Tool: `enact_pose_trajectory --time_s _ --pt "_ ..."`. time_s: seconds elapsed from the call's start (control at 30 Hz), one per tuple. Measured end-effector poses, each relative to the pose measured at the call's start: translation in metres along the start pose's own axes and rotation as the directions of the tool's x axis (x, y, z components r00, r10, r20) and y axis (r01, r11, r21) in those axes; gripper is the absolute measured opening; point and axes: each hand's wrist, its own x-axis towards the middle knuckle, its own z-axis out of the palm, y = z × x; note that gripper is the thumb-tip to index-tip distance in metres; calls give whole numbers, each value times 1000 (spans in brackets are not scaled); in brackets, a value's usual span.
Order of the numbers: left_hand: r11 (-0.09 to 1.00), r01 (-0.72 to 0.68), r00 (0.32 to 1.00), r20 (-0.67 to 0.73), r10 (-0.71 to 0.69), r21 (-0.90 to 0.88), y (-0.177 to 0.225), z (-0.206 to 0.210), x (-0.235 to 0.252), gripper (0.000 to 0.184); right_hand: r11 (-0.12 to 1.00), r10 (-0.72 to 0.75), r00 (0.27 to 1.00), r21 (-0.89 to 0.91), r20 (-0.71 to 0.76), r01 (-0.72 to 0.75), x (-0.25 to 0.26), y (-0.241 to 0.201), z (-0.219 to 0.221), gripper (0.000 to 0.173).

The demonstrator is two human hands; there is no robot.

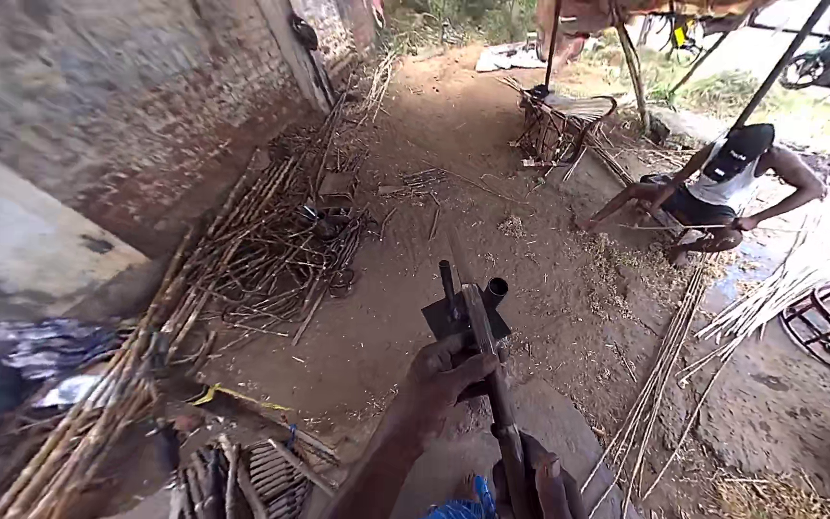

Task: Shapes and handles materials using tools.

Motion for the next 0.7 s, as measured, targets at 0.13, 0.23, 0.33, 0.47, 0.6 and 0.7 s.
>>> enact_pose_trajectory --time_s 0.13,0.23,0.33,0.47,0.6,0.7 --pt "999 -27 999 -43 26 -29 21 1 -17 24 999 -33 992 -2 124 34 3 -6 -11 111" --pt "999 -52 991 -122 51 -11 35 -7 -27 27 999 -46 987 -18 154 50 0 -9 -18 122" --pt "997 -83 981 -177 82 1 39 -14 -41 27 996 -47 979 -61 201 60 -7 -6 -14 113" --pt "991 -133 960 -248 133 17 32 -24 -64 30 950 38 964 -308 263 47 -4 -7 17 73" --pt "953 25 912 -396 102 302 -7 -73 -83 66 940 253 935 -290 248 -178 30 43 53 49" --pt "837 270 794 -602 87 477 -71 -147 -100 63 853 426 894 -393 142 -344 67 121 56 40"
